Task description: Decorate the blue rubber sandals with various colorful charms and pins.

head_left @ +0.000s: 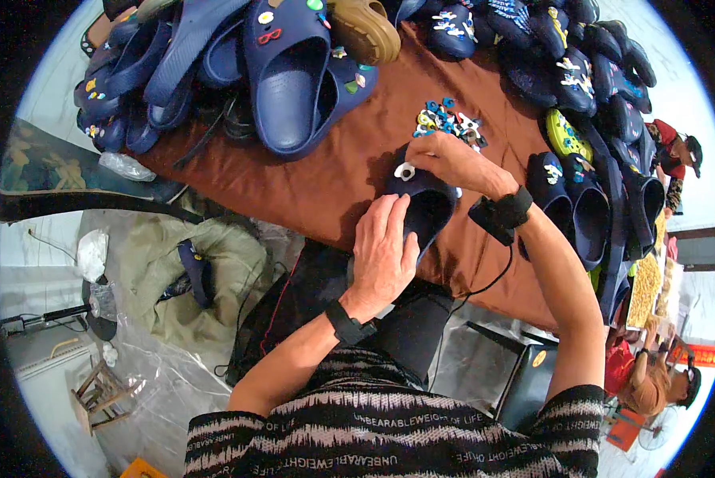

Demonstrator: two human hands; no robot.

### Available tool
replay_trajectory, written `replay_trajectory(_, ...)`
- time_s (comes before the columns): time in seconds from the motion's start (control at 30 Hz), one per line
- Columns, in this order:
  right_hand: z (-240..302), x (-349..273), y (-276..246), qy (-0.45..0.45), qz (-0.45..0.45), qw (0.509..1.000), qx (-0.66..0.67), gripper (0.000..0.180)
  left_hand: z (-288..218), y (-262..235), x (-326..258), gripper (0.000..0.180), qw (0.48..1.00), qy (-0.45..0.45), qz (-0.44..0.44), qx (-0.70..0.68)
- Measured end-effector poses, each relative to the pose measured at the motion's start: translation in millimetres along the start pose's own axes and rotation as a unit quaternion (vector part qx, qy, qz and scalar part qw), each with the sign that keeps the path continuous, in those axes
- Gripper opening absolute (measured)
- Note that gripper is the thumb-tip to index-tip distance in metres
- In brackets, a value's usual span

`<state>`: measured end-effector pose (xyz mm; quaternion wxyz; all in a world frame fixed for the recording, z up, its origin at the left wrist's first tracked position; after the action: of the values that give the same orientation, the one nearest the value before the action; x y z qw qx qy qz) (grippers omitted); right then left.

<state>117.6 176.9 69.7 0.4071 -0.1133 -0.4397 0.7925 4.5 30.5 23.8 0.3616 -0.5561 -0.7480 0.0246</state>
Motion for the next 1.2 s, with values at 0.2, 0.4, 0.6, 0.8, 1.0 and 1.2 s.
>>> replay_trajectory(0.2, 3, -4, -10, 0.059, -0.045, 0.994, -0.080, 0.013, -2, 0, 0, 0.061, 1.000, 0.006, 0.003, 0.001)
replay_trajectory(0.4, 37, -12, -5, -0.126, -0.083, 0.946, -0.286, 0.010, -2, 0, 0, 0.062, 1.000, 0.010, 0.005, 0.015)
replay_trajectory(0.6, 23, -14, 0, -0.037, -0.034, 0.972, -0.228, 0.012, -3, 1, 2, 0.062, 1.000, 0.013, 0.009, 0.024)
replay_trajectory(0.8, 23, -19, -4, -0.054, -0.020, 0.980, -0.191, 0.015, -6, 3, 1, 0.062, 0.999, 0.019, 0.015, 0.038)
replay_trajectory(1.0, 38, -27, -2, -0.033, 0.032, 0.969, -0.244, 0.020, -6, 1, 2, 0.060, 0.998, 0.021, 0.017, 0.051)
replay_trajectory(1.2, 30, -41, -6, 0.006, 0.044, 0.975, -0.216, 0.021, -3, 4, 2, 0.057, 0.997, 0.038, 0.013, 0.064)
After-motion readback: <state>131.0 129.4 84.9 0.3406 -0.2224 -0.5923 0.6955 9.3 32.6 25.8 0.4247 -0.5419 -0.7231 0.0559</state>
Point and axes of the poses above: each hand's wrist, its own x-axis towards the middle knuckle, its own y-axis out of the palm, z = x × y, the point moved 6 cm from there along x, towards the middle knuckle, and after that the axes turned 14 degrees about -z, right-handed, at the moved point
